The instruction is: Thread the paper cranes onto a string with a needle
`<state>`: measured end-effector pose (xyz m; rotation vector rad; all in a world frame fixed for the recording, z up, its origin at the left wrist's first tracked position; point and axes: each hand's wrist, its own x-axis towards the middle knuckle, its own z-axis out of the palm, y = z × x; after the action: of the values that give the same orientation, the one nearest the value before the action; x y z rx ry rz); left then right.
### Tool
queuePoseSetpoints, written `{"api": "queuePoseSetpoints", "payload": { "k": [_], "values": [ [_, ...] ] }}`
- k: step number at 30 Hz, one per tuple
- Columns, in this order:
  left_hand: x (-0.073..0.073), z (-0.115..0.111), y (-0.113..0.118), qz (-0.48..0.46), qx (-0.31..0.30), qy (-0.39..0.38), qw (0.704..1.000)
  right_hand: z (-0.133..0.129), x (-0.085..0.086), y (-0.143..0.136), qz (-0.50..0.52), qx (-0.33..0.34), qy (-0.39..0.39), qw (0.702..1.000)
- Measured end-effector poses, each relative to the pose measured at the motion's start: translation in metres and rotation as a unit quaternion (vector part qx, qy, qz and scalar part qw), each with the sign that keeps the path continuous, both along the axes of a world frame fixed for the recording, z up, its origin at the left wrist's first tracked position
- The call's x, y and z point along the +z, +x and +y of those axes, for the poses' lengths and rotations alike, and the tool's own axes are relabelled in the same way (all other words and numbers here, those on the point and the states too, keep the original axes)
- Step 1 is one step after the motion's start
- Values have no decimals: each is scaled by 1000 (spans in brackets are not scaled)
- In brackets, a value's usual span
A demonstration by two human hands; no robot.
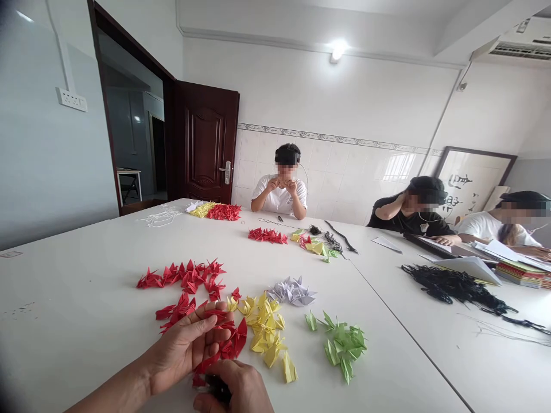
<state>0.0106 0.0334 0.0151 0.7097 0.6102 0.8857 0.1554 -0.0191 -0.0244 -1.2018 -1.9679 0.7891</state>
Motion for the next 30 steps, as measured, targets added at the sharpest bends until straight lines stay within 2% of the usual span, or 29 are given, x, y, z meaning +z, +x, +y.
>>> {"api": "queuePoseSetpoints", "payload": {
  "k": [6, 10, 13, 17, 25, 30],
  "values": [
    [4, 3, -3, -33, -10, -8, 999, -5, 2, 5, 36, -74, 109, 991],
    [8, 2, -4, -24, -50, -38, 998, -7, 8, 8, 71, -108, 136, 982],
    [7, 2, -3, -16, -27, -41, 999, -7, 9, 9, 80, -125, 155, 977],
    [4, 2, -1, -12, 2, -9, 1000, -3, 7, 11, 72, -138, 157, 975],
    [6, -1, -2, 37, -38, 54, 997, -2, 7, 17, 81, -181, 178, 964],
    [4, -2, -3, 52, -88, 89, 991, -1, 5, 18, 78, -174, 186, 964]
  ]
}}
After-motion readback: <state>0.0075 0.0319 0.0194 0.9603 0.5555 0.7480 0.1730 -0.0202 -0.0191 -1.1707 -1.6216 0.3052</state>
